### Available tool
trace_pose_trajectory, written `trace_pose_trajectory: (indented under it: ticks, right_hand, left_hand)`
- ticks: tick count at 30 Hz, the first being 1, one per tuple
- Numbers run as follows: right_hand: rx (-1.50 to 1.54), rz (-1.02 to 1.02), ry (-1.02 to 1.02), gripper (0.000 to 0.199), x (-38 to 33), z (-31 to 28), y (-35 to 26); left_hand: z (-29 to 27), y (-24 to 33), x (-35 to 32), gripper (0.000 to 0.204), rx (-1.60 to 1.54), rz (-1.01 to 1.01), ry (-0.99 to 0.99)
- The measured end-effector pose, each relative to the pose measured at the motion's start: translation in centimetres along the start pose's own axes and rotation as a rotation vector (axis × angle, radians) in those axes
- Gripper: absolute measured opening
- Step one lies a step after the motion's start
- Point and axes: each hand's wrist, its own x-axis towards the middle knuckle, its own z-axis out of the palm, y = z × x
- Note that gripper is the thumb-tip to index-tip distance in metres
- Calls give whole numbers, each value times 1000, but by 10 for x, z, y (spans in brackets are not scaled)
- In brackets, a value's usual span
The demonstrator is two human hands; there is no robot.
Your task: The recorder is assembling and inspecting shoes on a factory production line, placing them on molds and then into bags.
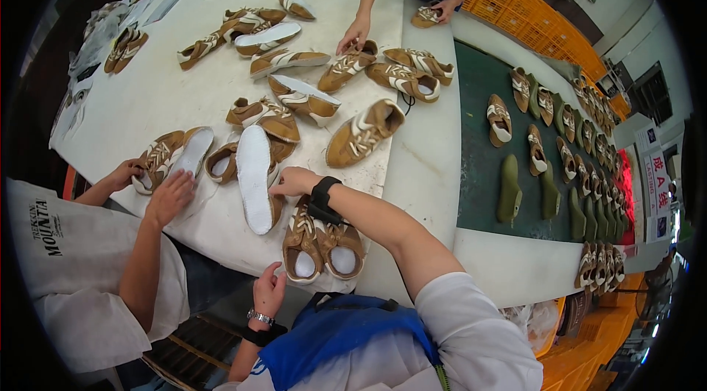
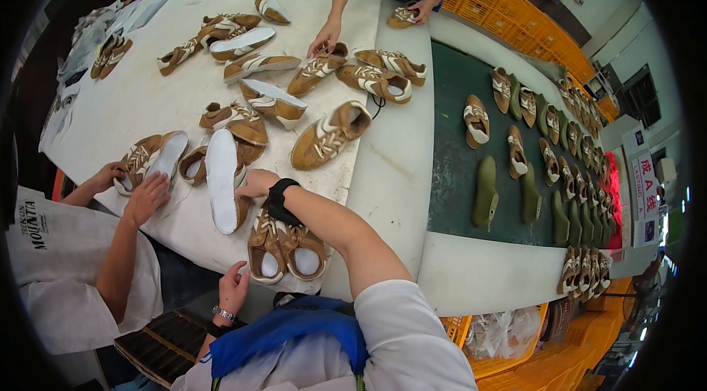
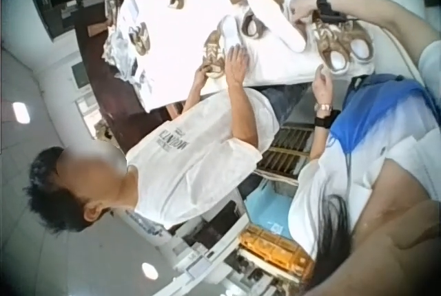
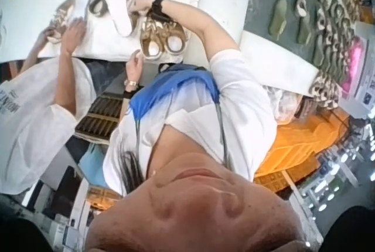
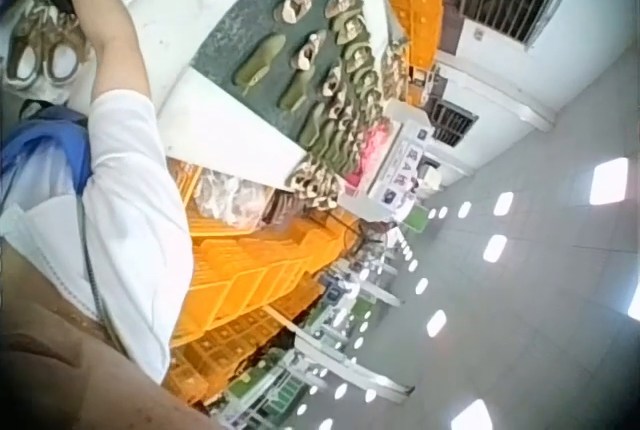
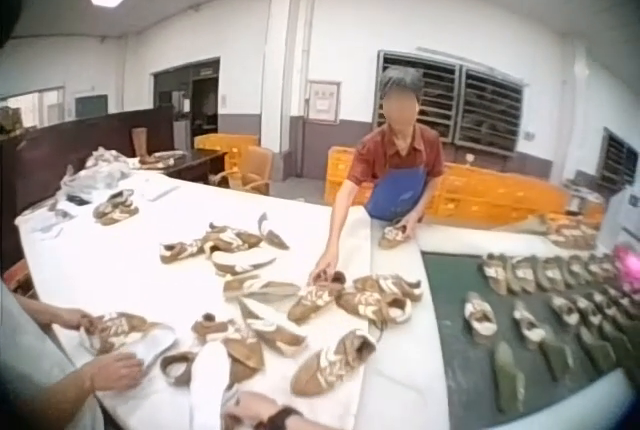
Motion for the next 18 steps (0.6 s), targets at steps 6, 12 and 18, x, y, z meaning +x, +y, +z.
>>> trace_pose_trajectory:
  ticks: [6, 12, 18]
  right_hand:
    - [-5, -131, 901, 18, -47, -132, 74]
    - [-368, 566, 861, 16, -102, -247, 208]
    - [-514, -7, 389, 36, -146, -160, 175]
  left_hand:
    - [2, -3, -4, 22, 1, -96, 23]
    - [12, -4, 1, 23, -77, -174, 5]
    - [13, -2, 17, 34, -230, -277, -25]
